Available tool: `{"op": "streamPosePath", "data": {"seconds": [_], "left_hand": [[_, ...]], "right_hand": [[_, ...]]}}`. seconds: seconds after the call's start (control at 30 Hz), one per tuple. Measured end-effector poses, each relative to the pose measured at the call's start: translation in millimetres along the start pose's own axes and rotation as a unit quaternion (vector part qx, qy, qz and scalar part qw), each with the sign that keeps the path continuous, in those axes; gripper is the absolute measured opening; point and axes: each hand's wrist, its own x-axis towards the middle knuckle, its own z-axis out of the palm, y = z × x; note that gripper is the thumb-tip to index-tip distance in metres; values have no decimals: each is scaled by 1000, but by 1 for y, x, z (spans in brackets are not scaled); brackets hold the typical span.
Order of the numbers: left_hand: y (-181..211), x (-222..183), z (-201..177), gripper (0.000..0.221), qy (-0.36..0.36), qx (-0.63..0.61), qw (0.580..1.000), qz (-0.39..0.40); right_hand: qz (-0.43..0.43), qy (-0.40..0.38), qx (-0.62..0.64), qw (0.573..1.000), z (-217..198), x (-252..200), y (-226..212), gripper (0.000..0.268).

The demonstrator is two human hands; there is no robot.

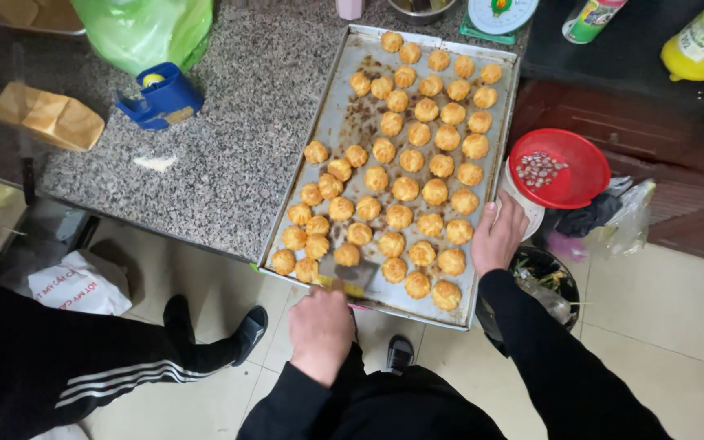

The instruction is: Using a metal scraper to detach and organize small baked puffs on a metal tray.

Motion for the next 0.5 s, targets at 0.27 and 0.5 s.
{"op": "streamPosePath", "data": {"seconds": [0.27, 0.5], "left_hand": [[-17, -33, -73, 25, -109, 97, 989, 36], [-92, -56, -99, 49, -90, -6, 996, 10]], "right_hand": [[-46, -470, 63, 879, -37, 32, -204, 53], [-183, -525, -134, 820, 38, -16, -205, 69]]}}
